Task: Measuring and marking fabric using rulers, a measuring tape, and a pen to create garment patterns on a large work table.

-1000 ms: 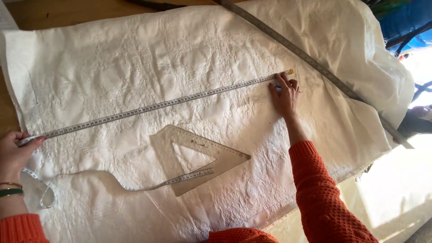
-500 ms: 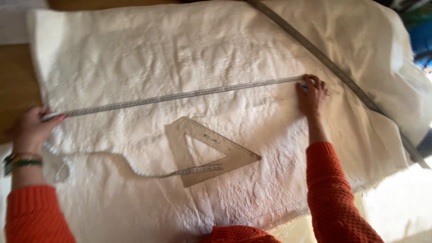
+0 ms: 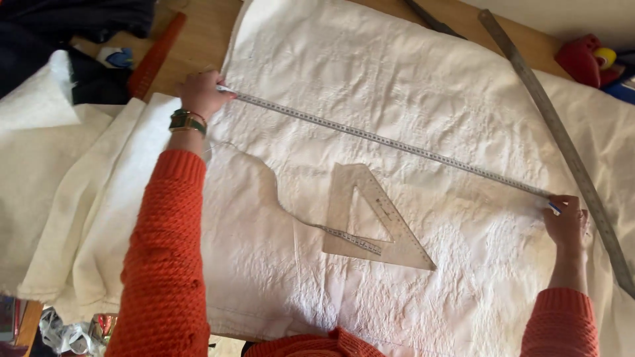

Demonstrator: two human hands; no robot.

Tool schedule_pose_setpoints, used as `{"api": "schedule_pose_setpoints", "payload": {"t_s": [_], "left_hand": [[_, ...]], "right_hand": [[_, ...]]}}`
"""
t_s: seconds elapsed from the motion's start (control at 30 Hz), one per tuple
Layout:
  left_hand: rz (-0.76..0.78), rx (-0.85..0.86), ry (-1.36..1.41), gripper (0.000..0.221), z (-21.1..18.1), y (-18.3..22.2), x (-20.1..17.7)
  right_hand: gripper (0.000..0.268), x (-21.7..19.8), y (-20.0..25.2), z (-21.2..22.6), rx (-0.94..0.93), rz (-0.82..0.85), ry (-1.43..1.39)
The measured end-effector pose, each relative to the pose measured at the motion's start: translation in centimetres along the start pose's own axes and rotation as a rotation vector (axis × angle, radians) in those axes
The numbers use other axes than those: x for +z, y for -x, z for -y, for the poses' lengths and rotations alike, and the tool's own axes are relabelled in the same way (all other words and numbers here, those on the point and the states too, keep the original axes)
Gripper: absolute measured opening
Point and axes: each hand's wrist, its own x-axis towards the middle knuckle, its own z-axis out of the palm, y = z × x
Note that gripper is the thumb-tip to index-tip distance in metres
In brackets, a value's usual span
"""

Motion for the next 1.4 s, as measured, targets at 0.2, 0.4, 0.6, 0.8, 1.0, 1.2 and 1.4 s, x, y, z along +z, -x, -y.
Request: {"api": "schedule_pose_setpoints", "payload": {"t_s": [0.2,0.4,0.6,0.8,1.0,1.2,1.4], "left_hand": [[-0.083,0.041,-0.070,0.041,-0.4,-0.2,0.9],[-0.340,0.070,-0.362,0.067,-1.8,0.2,4.0],[-0.751,0.368,-0.045,0.056,-16.0,9.1,3.5],[-0.540,0.918,0.271,0.049,-41.2,20.5,12.4],[-0.193,1.038,0.049,0.058,-60.8,29.4,24.5],[-0.299,1.044,0.021,0.047,-67.0,30.0,29.1],[-0.268,0.991,-0.010,0.041,-67.8,29.1,31.3]], "right_hand": [[0.035,-1.2,-1.4,0.9,0.091,0.087,0.082],[0.035,0.5,-4.9,-4.2,-0.085,-0.013,0.141],[0.038,2.1,-6.4,-6.6,-0.111,-0.062,0.146],[0.026,5.2,-9.1,-9.5,-0.132,-0.064,0.050],[0.027,4.4,-7.8,-8.8,-0.145,-0.002,-0.019],[0.025,4.7,-7.2,-8.8,-0.230,-0.026,0.000],[0.019,3.1,-5.9,-8.2,-0.269,-0.001,-0.055]]}}
